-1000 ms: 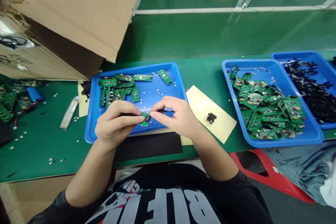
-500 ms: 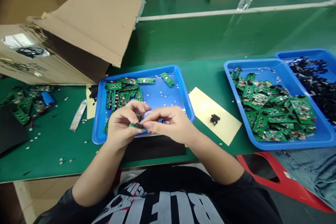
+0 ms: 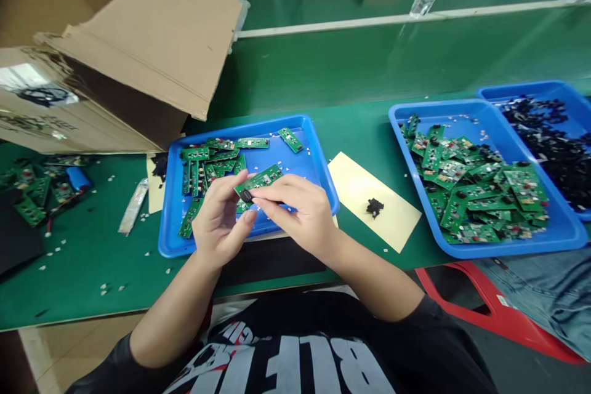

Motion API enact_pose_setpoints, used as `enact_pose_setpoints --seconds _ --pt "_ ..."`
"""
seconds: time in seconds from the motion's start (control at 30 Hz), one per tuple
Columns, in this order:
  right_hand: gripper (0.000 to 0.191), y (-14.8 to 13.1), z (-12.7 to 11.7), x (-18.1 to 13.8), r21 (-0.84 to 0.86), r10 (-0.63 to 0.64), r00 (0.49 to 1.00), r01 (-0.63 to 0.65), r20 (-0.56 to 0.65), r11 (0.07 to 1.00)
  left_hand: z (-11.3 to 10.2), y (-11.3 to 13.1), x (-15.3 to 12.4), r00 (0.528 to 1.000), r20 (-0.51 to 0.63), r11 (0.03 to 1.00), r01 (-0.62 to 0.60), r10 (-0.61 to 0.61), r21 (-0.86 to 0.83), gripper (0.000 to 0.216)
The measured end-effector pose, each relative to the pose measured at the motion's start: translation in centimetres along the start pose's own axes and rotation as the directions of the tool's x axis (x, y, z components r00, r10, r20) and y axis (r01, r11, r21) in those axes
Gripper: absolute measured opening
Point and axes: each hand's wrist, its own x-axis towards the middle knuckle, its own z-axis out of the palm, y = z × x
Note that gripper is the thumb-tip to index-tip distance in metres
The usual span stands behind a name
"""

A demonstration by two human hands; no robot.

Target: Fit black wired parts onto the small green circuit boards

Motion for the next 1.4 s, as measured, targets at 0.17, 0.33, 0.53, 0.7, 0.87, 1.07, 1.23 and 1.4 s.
enact_pose_setpoints --seconds 0.17,0.33,0.53,0.7,0.87,1.07,1.23,1.4 --pt "0.017 0.5 0.1 0.0 -0.169 -0.085 0.996 0.090 0.035 0.982 0.5 0.3 -0.4 0.990 -0.071 0.992 0.120 -0.122 -0.024 0.047" --pt "0.015 1.3 0.6 -0.3 -0.336 -0.165 0.983 0.181 0.077 0.924 0.9 1.0 -0.2 0.970 -0.136 0.971 0.215 -0.200 0.104 0.027" --pt "0.020 1.5 1.1 -0.7 -0.446 -0.172 0.982 0.190 0.081 0.875 0.9 0.9 0.1 0.960 -0.141 0.964 0.254 -0.242 0.076 0.022" --pt "0.028 1.3 1.1 -0.4 -0.402 -0.084 0.994 0.104 0.066 0.910 0.9 0.5 0.1 0.957 -0.098 0.962 0.270 -0.272 -0.033 0.025" --pt "0.014 1.2 0.9 -0.4 -0.401 -0.090 0.993 0.111 0.073 0.909 1.1 0.2 -0.1 0.929 -0.112 0.932 0.340 -0.353 -0.122 0.026" --pt "0.015 1.3 0.7 -0.3 -0.428 -0.114 0.984 0.163 0.137 0.889 1.0 -0.1 -0.1 0.977 -0.100 0.976 0.196 -0.187 0.095 0.026" --pt "0.018 1.5 0.7 -0.2 -0.463 -0.085 0.981 0.157 0.173 0.872 0.8 -0.5 0.1 0.994 -0.060 0.938 -0.062 0.088 0.342 0.025" --pt "0.019 1.3 1.0 -0.3 -0.549 -0.109 0.985 0.163 0.131 0.820 0.9 -0.7 0.2 0.985 -0.031 0.906 -0.146 0.173 0.397 0.022"
